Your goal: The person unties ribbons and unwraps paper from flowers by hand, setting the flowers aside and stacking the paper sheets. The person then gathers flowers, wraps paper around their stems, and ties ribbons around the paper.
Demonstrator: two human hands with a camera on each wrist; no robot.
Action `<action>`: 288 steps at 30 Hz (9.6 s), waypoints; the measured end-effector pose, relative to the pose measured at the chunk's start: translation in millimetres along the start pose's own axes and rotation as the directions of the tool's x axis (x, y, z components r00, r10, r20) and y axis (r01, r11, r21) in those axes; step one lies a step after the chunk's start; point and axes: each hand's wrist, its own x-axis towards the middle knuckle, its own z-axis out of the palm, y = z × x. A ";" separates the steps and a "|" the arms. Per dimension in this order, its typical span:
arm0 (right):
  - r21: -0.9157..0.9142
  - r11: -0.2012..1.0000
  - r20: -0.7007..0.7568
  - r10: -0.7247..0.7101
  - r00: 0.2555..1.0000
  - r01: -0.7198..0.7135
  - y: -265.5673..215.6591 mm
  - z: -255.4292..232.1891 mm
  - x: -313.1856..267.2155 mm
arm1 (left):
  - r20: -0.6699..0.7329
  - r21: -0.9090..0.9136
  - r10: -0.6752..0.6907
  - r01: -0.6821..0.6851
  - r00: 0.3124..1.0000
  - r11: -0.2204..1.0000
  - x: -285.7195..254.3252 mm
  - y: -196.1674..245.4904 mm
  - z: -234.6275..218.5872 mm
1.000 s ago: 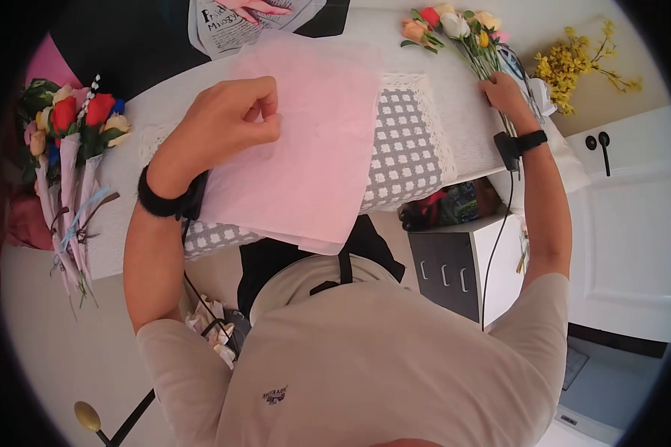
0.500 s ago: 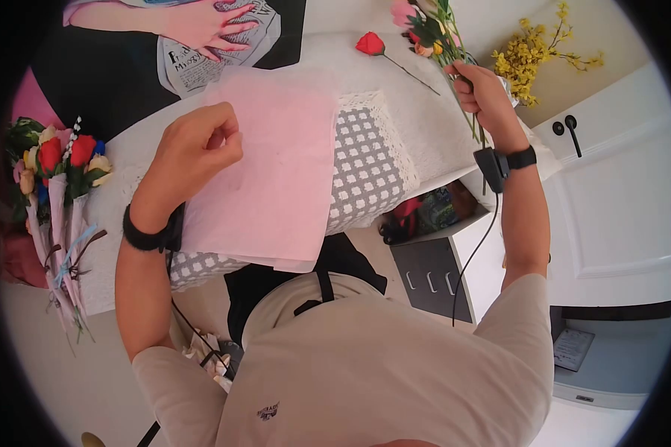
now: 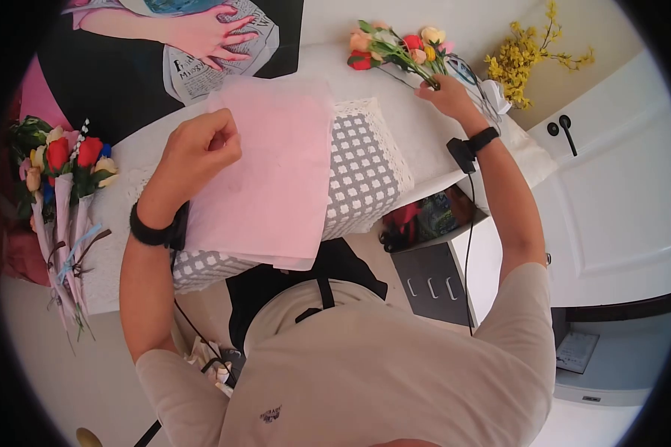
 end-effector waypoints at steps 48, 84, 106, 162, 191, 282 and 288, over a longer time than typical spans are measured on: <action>0.615 0.754 0.452 -0.578 0.679 0.233 -272.1 -10.3 -152.2 | -0.058 0.703 0.442 -0.277 0.895 0.655 -64.2 67.9 25.3; 0.232 0.320 -0.085 -0.934 0.347 0.919 -238.2 18.2 -182.4 | -0.053 0.874 0.156 -0.030 0.986 0.484 -90.3 75.1 33.5; 0.557 0.406 -0.098 -0.834 0.542 0.725 -246.4 21.5 -178.7 | -0.066 0.803 0.193 -0.062 0.979 0.593 -100.3 64.5 28.3; 0.107 0.497 -0.451 -0.747 0.488 0.861 -283.7 69.1 -173.8 | -0.131 0.795 0.236 -0.040 0.963 0.606 -102.3 60.3 24.1; 0.603 0.488 -0.366 -0.532 0.763 0.630 -291.7 68.7 -158.1 | -0.184 0.916 0.560 -0.066 0.807 0.396 -56.3 38.6 48.2; 0.576 0.659 -0.193 -0.466 0.863 0.484 -264.5 37.4 -131.5 | -0.176 0.864 0.685 -0.222 0.707 0.451 6.0 28.3 46.4; 0.230 0.631 -0.434 -0.615 0.658 0.741 -266.3 39.6 -127.8 | -0.055 0.802 0.582 -0.311 0.812 0.510 7.6 20.7 33.7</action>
